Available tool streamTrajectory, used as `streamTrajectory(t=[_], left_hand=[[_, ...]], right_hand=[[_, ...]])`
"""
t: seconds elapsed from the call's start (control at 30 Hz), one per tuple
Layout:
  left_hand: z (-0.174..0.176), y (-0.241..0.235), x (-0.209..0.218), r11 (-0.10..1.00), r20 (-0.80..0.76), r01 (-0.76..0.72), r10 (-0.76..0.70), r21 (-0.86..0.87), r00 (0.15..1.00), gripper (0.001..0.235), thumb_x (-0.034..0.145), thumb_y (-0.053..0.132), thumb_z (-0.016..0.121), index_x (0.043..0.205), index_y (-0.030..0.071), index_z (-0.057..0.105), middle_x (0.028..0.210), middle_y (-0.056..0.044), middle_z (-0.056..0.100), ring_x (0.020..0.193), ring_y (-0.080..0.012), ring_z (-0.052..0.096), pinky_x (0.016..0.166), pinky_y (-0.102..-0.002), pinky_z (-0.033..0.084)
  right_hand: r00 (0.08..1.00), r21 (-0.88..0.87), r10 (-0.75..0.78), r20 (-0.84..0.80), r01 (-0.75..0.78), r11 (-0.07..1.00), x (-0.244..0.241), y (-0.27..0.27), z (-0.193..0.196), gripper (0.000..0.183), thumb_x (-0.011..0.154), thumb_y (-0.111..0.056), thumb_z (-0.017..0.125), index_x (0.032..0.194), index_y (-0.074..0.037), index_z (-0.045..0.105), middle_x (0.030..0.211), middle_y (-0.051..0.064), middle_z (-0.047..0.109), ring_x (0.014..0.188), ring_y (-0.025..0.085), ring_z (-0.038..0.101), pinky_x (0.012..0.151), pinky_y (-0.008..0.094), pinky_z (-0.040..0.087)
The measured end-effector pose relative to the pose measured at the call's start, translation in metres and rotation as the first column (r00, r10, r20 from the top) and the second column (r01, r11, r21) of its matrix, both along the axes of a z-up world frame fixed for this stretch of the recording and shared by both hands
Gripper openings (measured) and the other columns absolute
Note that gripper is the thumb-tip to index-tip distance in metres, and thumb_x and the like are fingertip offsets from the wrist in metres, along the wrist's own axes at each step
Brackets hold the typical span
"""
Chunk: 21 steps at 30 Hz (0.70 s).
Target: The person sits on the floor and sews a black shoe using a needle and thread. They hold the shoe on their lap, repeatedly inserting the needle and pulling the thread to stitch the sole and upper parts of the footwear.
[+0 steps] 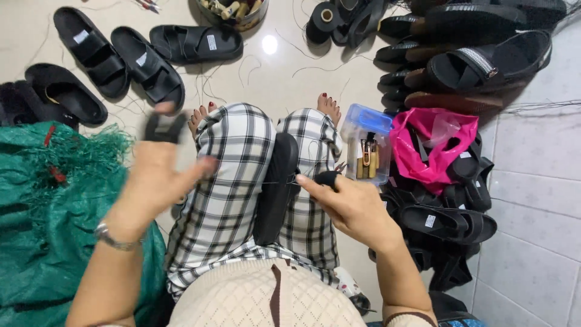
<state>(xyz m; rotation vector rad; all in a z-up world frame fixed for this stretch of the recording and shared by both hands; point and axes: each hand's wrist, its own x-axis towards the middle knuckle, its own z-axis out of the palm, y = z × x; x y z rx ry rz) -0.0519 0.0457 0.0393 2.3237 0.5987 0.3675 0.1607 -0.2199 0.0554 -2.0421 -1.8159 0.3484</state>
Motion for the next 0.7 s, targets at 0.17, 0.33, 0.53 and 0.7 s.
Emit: streamTrajectory(t=[0.17, 0.33, 0.53, 0.7], left_hand=[[-0.013, -0.032, 0.033, 0.947, -0.054, 0.318, -0.316, 0.043, 0.947, 0.104, 0.068, 0.054, 0.086, 0.152, 0.012, 0.041, 0.165, -0.023, 0.022, 0.153, -0.0432, 0.012, 0.123, -0.058, 0.013], [-0.023, -0.041, 0.048, 0.913, -0.017, 0.4, -0.4, 0.074, 0.916, 0.111, 0.06, 0.053, 0.092, 0.151, 0.013, 0.044, 0.165, -0.017, 0.027, 0.154, -0.0407, 0.011, 0.122, -0.062, 0.008], [-0.035, -0.042, 0.05, 0.901, -0.024, 0.415, -0.415, 0.131, 0.909, 0.092, 0.067, 0.055, 0.085, 0.142, 0.011, 0.056, 0.159, -0.01, 0.042, 0.153, -0.038, 0.008, 0.12, -0.066, 0.002], [-0.034, -0.043, 0.057, 0.894, 0.108, 0.384, -0.416, 0.232, 0.903, 0.081, 0.064, 0.058, 0.082, 0.126, 0.008, 0.07, 0.14, -0.004, 0.064, 0.15, -0.0363, 0.025, 0.12, -0.062, 0.007]], right_hand=[[0.999, -0.051, 0.003, 0.045, -0.001, 0.999, -0.001, 0.007, 0.003, 0.052, 0.088, -0.012, 0.068, 0.138, -0.025, 0.063, 0.066, 0.0, 0.039, 0.05, 0.016, 0.039, 0.046, 0.032, 0.034], [0.999, -0.066, -0.004, 0.035, 0.007, 0.998, 0.0, 0.008, 0.008, 0.052, 0.087, -0.01, 0.068, 0.137, -0.025, 0.064, 0.066, 0.001, 0.04, 0.048, 0.016, 0.038, 0.043, 0.032, 0.033], [0.997, -0.063, -0.018, 0.073, 0.023, 0.998, -0.005, 0.012, 0.019, 0.058, 0.081, -0.004, 0.069, 0.135, -0.025, 0.065, 0.065, 0.001, 0.042, 0.05, 0.016, 0.04, 0.044, 0.031, 0.035], [0.98, -0.143, -0.006, 0.2, 0.036, 0.989, -0.013, 0.014, 0.033, 0.062, 0.079, -0.009, 0.071, 0.139, -0.02, 0.062, 0.063, 0.001, 0.043, 0.043, 0.015, 0.04, 0.037, 0.031, 0.036]])
